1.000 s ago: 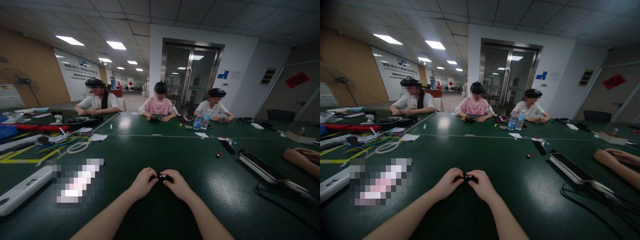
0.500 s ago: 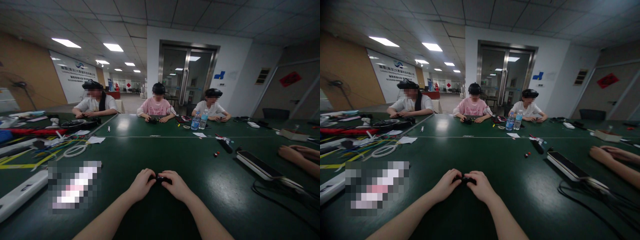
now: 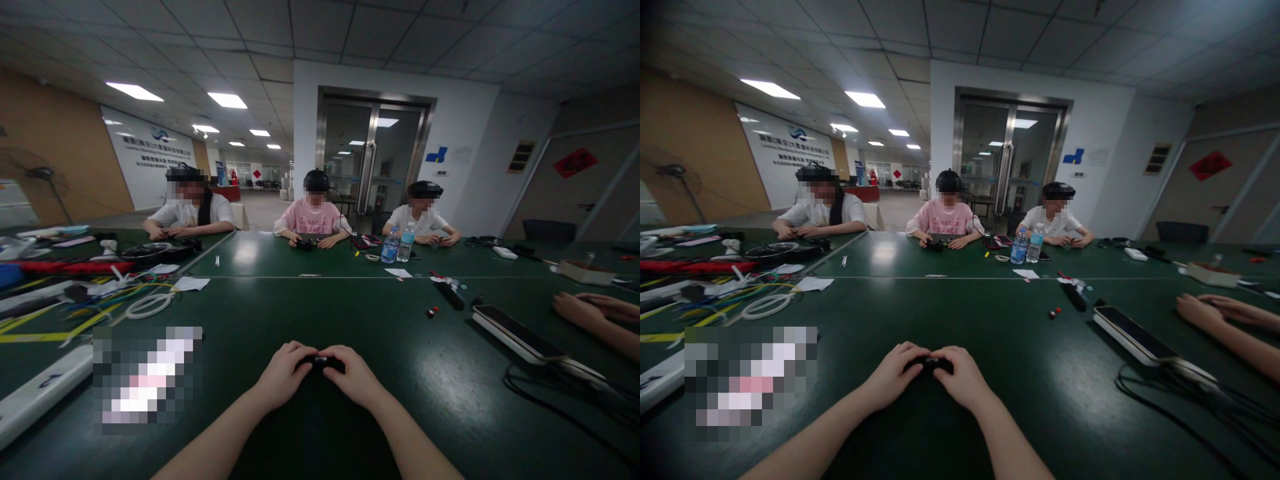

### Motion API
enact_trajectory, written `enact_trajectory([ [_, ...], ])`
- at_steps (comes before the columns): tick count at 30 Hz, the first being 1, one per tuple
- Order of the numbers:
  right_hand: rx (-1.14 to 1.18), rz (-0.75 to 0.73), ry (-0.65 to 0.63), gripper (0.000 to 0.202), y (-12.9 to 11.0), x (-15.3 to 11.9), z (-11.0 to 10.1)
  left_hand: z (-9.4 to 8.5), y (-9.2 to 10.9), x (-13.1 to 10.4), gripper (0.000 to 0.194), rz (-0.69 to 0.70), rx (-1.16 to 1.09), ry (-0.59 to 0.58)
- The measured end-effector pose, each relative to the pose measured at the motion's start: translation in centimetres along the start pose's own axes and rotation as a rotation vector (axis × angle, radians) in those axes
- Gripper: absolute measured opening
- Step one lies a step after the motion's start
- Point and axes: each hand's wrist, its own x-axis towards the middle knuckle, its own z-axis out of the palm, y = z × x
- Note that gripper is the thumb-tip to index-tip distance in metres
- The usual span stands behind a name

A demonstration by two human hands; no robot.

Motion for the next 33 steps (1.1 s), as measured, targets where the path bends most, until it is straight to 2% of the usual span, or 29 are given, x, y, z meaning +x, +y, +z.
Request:
enact_trajectory([
  [7, -0.008, -0.036, 0.018, 0.031, 0.1, 0.1, 0.1, 0.0, 0.1, 0.1, 0.029, 0.024, 0.009, 0.017],
  [18, 0.004, 0.007, 0.015, 0.03, -0.1, -0.1, 0.1, 0.1, -0.1, 0.1, 0.029, 0.005, -0.014, 0.012],
  [22, 0.016, 0.038, 0.051, 0.034, 0.0, -0.1, 0.2, -0.1, 0.1, 0.0, 0.028, 0.007, -0.026, 0.001],
  [29, -0.058, 0.069, 0.109, 0.026, -0.5, 0.4, 1.1, -0.2, 0.4, -0.1, 0.026, -0.002, -0.024, 0.017],
  [33, -0.101, 0.06, 0.089, 0.026, -0.6, 0.5, 1.2, 0.3, -0.1, 0.1, 0.025, -0.01, -0.009, 0.055],
])
